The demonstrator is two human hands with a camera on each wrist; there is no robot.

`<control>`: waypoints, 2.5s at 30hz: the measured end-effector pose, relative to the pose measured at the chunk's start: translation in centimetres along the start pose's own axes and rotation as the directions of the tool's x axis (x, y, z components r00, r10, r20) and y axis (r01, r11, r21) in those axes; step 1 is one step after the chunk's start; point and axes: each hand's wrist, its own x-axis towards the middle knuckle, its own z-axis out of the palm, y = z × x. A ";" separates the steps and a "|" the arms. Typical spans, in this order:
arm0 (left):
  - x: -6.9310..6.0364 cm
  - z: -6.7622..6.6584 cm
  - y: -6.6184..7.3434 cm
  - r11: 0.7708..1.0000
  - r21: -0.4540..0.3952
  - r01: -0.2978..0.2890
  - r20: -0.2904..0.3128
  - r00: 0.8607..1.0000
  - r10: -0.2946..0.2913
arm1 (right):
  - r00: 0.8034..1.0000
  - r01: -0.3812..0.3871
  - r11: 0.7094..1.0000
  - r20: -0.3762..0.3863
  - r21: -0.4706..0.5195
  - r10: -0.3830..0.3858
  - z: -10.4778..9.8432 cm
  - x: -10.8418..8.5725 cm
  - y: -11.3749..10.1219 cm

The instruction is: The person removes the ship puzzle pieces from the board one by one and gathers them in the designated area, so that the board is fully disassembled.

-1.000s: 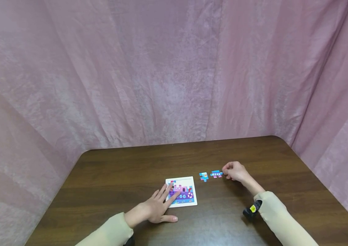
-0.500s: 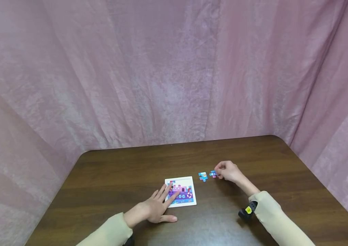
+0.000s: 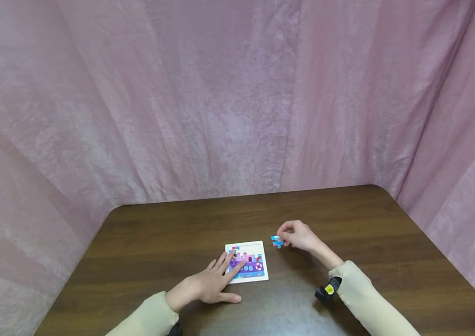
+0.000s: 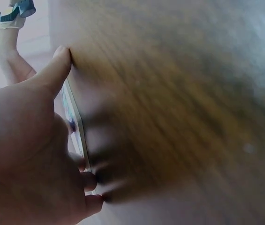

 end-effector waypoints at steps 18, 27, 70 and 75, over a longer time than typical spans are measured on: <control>-0.4 0.1 -1.0 0.993 -0.047 -0.104 -0.011 0.995 0.104 | 0.986 0.084 0.996 0.146 0.017 -0.086 2.8 0.5 -1.3; -1.2 0.3 -0.9 0.989 0.015 -0.150 -0.015 0.988 0.151 | 0.975 0.115 0.993 0.190 0.014 -0.115 4.4 1.2 -2.0; -2.3 0.1 -0.4 0.988 0.035 -0.149 0.026 0.989 0.148 | 0.968 0.050 0.996 0.240 0.076 -0.067 8.6 3.0 -3.0; -2.4 0.0 -0.4 0.989 0.045 -0.144 0.022 0.989 0.144 | 0.971 0.027 0.992 0.232 0.124 -0.055 8.7 2.9 -3.3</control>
